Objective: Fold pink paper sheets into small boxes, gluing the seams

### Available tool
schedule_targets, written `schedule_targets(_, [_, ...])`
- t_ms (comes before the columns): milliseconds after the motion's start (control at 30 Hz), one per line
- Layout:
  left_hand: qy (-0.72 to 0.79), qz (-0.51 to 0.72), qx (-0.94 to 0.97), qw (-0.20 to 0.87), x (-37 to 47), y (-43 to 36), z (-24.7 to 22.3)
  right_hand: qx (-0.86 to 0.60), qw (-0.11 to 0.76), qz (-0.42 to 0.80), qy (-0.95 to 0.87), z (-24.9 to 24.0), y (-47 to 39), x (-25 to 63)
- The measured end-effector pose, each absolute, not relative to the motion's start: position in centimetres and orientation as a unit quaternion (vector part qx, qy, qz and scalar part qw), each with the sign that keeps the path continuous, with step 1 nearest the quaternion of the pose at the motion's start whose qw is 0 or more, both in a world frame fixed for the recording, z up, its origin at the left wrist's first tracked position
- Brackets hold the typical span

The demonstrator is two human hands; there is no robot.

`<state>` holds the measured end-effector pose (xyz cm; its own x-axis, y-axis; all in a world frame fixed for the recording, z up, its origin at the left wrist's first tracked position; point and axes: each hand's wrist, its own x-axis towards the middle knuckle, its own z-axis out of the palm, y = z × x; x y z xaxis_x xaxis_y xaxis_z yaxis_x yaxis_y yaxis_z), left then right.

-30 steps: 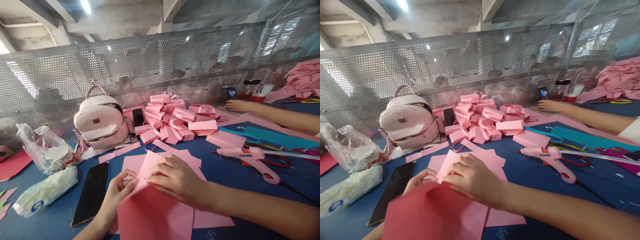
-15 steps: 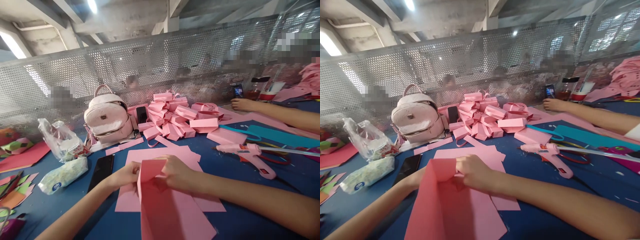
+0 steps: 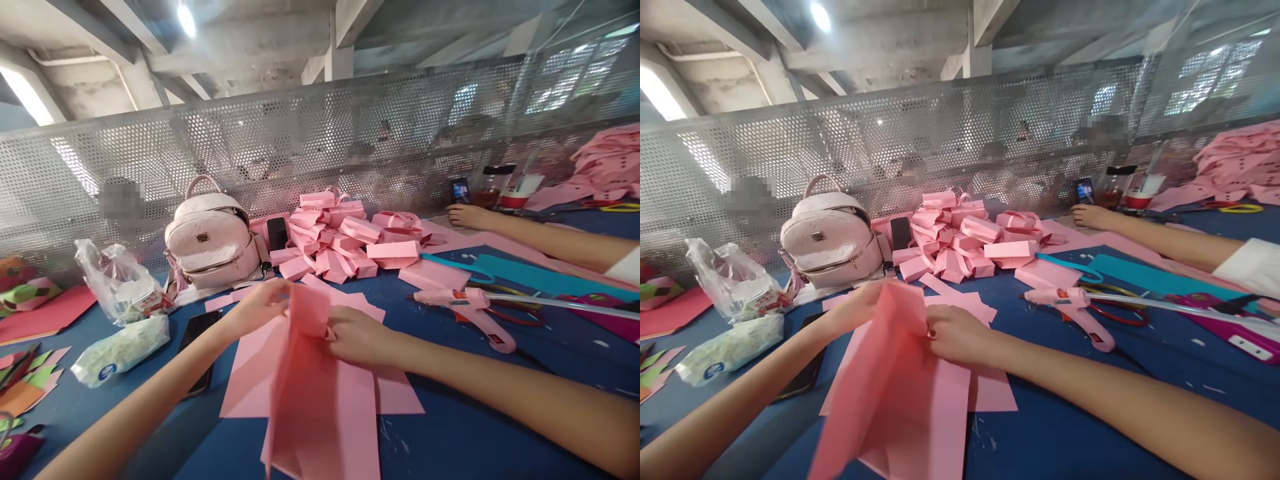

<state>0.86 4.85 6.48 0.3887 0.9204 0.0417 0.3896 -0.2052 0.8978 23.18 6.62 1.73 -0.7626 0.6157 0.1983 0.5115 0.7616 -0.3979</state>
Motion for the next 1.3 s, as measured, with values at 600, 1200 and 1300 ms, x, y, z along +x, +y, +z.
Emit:
schedule_targets(600, [0.442,0.207,0.870,-0.076,1.2,-2.2,-2.2,-0.373,0.093,0.196,-0.902,1.3,4.6,24.5])
schedule_targets(1200, [0.559,0.216,0.793,0.108,3.6,0.1,-2.5,-0.222,0.227,0.257,-0.913,-2.7,4.9,26.7])
schedule_targets(1300, [0.576,0.193,0.791,0.072,4.0,0.1,-3.0,-0.211,0.229,0.262,-0.913,-2.6,4.9,26.9])
